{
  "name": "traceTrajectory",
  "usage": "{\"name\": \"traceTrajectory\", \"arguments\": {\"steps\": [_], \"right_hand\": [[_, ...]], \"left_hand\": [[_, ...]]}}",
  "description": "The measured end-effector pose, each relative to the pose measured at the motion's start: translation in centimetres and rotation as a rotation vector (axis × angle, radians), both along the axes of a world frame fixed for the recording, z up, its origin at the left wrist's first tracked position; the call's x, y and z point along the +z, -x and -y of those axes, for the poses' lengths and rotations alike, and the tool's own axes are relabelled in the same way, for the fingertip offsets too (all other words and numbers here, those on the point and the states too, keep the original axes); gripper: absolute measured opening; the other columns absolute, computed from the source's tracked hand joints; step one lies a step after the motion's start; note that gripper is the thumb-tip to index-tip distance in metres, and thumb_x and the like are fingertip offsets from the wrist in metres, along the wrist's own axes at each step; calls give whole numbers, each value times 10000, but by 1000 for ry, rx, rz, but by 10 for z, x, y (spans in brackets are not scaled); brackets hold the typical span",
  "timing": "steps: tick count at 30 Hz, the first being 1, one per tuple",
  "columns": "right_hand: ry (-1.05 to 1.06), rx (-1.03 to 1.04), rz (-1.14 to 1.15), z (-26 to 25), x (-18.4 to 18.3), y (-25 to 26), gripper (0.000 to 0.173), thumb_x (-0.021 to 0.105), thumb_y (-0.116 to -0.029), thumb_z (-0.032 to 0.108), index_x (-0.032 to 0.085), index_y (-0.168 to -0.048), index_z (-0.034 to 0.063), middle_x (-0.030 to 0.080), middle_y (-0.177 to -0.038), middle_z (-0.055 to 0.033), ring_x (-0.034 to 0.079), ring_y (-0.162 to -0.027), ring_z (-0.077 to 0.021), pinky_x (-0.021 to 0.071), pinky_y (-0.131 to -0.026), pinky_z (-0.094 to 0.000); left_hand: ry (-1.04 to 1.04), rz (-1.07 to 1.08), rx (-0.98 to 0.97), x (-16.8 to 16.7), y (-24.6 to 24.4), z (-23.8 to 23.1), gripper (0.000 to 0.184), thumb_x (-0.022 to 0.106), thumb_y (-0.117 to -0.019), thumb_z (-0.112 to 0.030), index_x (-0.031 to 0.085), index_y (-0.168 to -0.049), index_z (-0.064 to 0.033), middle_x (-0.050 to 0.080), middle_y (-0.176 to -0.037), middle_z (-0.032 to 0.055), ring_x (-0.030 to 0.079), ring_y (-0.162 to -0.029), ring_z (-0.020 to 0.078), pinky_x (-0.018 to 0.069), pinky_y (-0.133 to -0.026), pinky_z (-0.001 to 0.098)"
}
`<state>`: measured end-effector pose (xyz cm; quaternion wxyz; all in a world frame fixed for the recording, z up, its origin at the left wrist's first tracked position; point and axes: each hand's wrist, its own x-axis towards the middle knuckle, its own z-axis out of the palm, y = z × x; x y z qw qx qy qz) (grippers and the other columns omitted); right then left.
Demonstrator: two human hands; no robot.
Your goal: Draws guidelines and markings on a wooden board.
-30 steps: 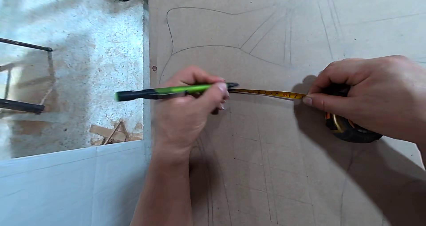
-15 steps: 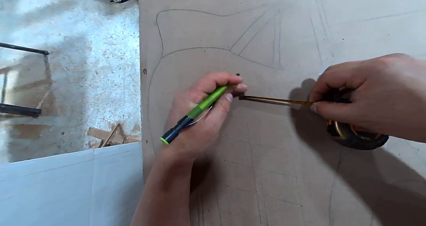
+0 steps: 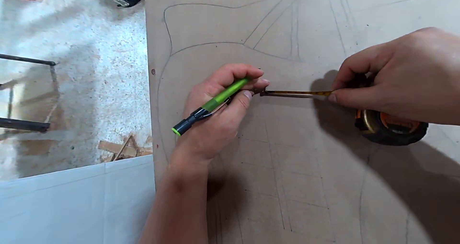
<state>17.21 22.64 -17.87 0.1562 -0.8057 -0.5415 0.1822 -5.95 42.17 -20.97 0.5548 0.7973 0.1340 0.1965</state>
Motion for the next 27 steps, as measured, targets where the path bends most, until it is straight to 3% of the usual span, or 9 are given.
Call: {"name": "traceTrajectory", "arguments": {"steps": [11, 27], "right_hand": [[15, -10, -46, 2, -7, -8, 150, 711, -845, 525, 687, -770, 397, 636, -637, 166, 583, -520, 12, 490, -412, -312], [43, -21, -40, 1, 0, -3, 125, 728, -846, 478, 691, -763, 393, 635, -642, 174, 577, -526, 17, 482, -421, -301]], "left_hand": [[-1, 17, -39, -3, -2, -6, 285, 514, -1001, 40, 618, -1264, 2, 736, -1206, 99, 710, -1124, 214, 603, -1001, 363], [6, -19, -25, 1, -1, -2, 298, 506, -1004, 36, 622, -1274, -15, 732, -1225, 82, 707, -1139, 205, 601, -1005, 363]]}}
